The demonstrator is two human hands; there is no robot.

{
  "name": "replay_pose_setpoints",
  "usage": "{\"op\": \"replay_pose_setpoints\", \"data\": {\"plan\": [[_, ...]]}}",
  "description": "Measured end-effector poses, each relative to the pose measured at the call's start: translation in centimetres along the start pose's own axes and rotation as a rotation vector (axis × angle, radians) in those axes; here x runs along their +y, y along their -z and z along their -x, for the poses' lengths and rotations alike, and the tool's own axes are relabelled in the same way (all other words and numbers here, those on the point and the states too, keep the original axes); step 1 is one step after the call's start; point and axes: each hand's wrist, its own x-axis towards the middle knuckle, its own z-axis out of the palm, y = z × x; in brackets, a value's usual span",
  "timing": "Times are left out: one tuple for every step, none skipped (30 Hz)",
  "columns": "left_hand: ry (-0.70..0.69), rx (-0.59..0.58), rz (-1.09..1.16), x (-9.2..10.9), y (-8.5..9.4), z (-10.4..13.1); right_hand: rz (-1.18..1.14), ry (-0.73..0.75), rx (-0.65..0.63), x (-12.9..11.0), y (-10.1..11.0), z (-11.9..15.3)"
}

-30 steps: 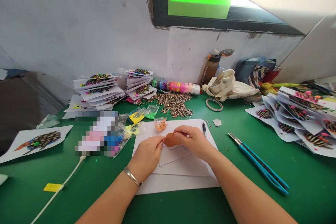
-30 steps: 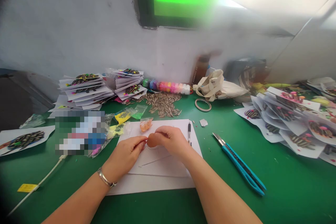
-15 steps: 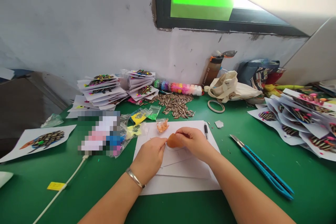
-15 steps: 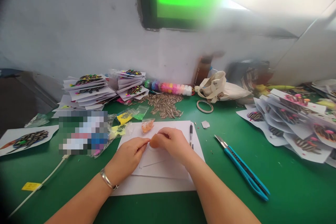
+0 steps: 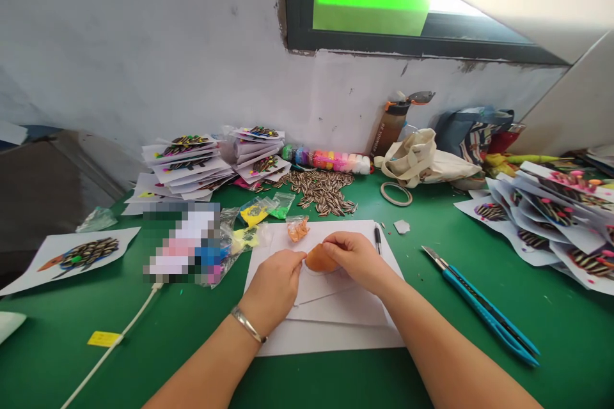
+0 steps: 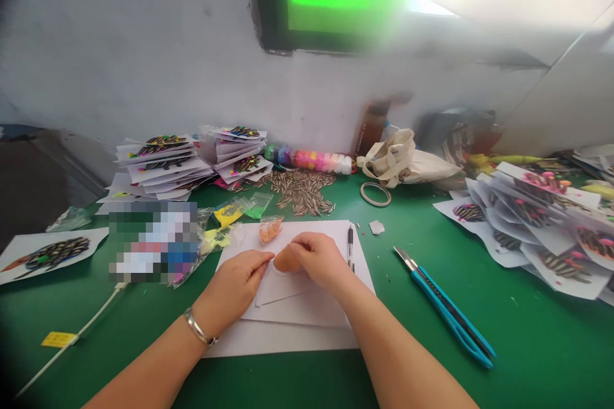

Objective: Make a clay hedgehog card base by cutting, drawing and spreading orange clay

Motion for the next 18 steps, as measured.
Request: {"op": "replay_pose_setpoints", "data": {"plan": [[-0.010,0.001,0.001,0.0,0.0,0.0,0.021,0.002,0.004,0.1,0.0,0.0],[-0.022,0.000,0.003,0.0,-0.1,0.1,0.038,0.006,0.002,0.2,-0.1,0.0],[-0.036,0.000,0.005,0.0,-0.1,0.1,0.054,0.011,0.000,0.3,-0.1,0.1],[-0.049,-0.003,0.006,0.1,-0.1,0.1,0.074,0.016,-0.003,0.3,-0.2,0.1],[-0.061,-0.008,0.005,0.1,-0.1,0.2,0.096,0.019,-0.003,0.3,-0.3,0.1],[-0.072,-0.014,0.001,0.2,0.0,0.2,0.121,0.023,0.000,0.4,-0.3,0.1],[-0.083,-0.022,-0.008,0.3,0.0,0.3,0.146,0.030,0.003,0.5,-0.3,0.1],[-0.091,-0.032,-0.021,0.5,0.0,0.3,0.167,0.039,0.008,0.6,-0.4,0.0],[-0.096,-0.043,-0.037,0.6,0.0,0.4,0.184,0.047,0.013,0.7,-0.3,0.0],[-0.100,-0.052,-0.054,0.7,0.0,0.4,0.197,0.050,0.020,0.8,-0.3,-0.1],[-0.101,-0.059,-0.072,0.8,0.0,0.4,0.208,0.046,0.030,0.9,-0.2,-0.2],[-0.100,-0.064,-0.088,0.9,0.0,0.4,0.218,0.036,0.039,1.1,-0.2,-0.2],[-0.100,-0.067,-0.102,1.0,0.0,0.4,0.224,0.020,0.048,1.2,0.0,-0.2],[-0.102,-0.069,-0.113,1.0,0.0,0.4,0.226,0.002,0.059,1.2,0.1,-0.3],[-0.104,-0.072,-0.120,1.1,0.0,0.4,0.224,-0.015,0.068,1.3,0.3,-0.3],[-0.106,-0.075,-0.124,1.1,0.0,0.4,0.216,-0.028,0.072,1.3,0.5,-0.3],[-0.107,-0.079,-0.126,1.1,0.0,0.3,0.204,-0.036,0.069,1.3,0.7,-0.2],[-0.106,-0.081,-0.125,1.2,0.0,0.3,0.192,-0.043,0.061,1.2,1.0,-0.2]]}}
